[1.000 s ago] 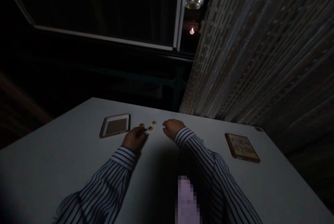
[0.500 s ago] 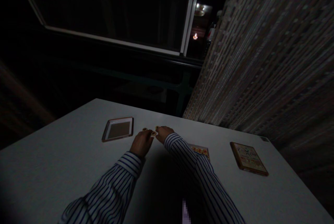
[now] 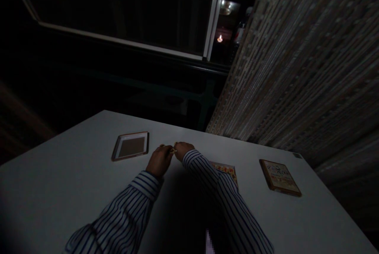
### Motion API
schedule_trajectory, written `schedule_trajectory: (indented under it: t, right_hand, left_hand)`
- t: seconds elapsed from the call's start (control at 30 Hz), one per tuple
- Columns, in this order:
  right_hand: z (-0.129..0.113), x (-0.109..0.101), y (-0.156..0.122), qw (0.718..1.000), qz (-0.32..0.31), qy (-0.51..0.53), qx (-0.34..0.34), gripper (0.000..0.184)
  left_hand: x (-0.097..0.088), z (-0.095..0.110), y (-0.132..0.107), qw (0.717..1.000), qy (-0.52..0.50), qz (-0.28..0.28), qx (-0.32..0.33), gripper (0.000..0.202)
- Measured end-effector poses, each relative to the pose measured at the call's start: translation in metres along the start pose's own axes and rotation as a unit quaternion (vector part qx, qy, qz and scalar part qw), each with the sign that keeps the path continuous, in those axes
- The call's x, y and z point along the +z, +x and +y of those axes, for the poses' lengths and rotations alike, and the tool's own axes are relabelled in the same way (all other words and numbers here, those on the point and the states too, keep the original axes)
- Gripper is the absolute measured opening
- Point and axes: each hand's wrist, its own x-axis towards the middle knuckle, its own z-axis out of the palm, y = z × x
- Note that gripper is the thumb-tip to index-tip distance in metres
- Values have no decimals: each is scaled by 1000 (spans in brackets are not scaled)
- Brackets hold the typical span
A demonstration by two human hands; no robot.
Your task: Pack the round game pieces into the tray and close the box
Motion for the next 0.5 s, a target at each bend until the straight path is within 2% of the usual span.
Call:
schedule_trajectory:
  t: [0.17, 0.33, 0.5]
  right_hand:
    - [3, -1, -2, 999, 3, 33, -12, 27]
    - [12, -8, -9, 996, 13, 80, -24, 30]
    - [24, -19, -20, 981, 40, 182, -56, 27]
  left_hand:
    - [-2, 0, -1, 1000, -4, 15, 17, 20]
    - [-6, 5, -2, 998, -53, 28, 26, 26]
    - [-11, 18, -5, 993, -111, 34, 17, 34]
